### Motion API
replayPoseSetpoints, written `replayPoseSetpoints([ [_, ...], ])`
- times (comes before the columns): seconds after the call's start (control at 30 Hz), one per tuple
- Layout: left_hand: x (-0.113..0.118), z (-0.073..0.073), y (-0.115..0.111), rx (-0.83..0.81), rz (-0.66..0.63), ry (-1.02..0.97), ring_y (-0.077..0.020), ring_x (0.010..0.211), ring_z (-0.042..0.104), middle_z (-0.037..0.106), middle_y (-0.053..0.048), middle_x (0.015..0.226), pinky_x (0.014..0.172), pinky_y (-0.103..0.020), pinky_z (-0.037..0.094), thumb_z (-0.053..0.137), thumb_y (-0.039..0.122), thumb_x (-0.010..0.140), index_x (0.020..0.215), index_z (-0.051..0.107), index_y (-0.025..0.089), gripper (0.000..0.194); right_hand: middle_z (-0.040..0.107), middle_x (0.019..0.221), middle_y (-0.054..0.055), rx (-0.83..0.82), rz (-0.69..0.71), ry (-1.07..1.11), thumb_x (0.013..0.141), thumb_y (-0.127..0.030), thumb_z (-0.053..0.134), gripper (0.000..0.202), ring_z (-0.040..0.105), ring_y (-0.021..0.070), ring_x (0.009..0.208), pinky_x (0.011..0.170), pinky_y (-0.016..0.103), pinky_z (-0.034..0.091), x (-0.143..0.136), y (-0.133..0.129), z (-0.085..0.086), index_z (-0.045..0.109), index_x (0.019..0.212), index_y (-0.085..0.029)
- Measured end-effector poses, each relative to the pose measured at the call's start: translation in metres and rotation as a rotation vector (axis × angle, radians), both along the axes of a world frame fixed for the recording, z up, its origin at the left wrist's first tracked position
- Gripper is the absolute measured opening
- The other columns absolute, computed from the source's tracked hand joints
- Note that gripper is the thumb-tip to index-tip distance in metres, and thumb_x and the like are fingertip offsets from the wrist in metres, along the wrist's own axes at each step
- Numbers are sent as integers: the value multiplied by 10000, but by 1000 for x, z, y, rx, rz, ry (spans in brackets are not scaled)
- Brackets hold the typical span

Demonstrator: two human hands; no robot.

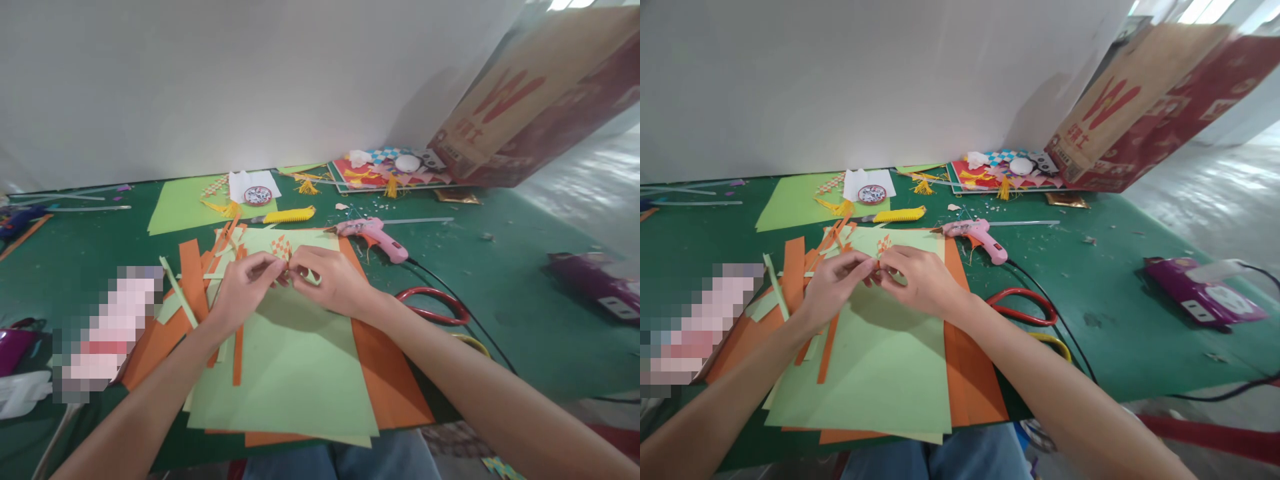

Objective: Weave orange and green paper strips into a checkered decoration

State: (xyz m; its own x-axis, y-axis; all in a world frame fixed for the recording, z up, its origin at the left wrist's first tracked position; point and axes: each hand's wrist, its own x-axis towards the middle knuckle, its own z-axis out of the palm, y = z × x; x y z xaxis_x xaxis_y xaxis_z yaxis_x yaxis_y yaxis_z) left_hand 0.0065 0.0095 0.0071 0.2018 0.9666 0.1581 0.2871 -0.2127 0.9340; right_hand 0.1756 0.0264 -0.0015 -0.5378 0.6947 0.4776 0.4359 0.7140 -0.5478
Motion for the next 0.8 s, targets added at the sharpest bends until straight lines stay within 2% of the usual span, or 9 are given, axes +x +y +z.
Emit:
replayPoseSetpoints([
  [0.8, 0, -2, 1, 7, 0, -8, -116, 616, 627, 659, -3, 650, 631, -221, 510, 552, 306, 831, 694, 612, 177, 197, 518, 659, -6, 20, -6, 13, 811, -175, 434, 133, 437, 94, 613, 561, 218, 315, 0, 1, -4, 461, 681, -180],
])
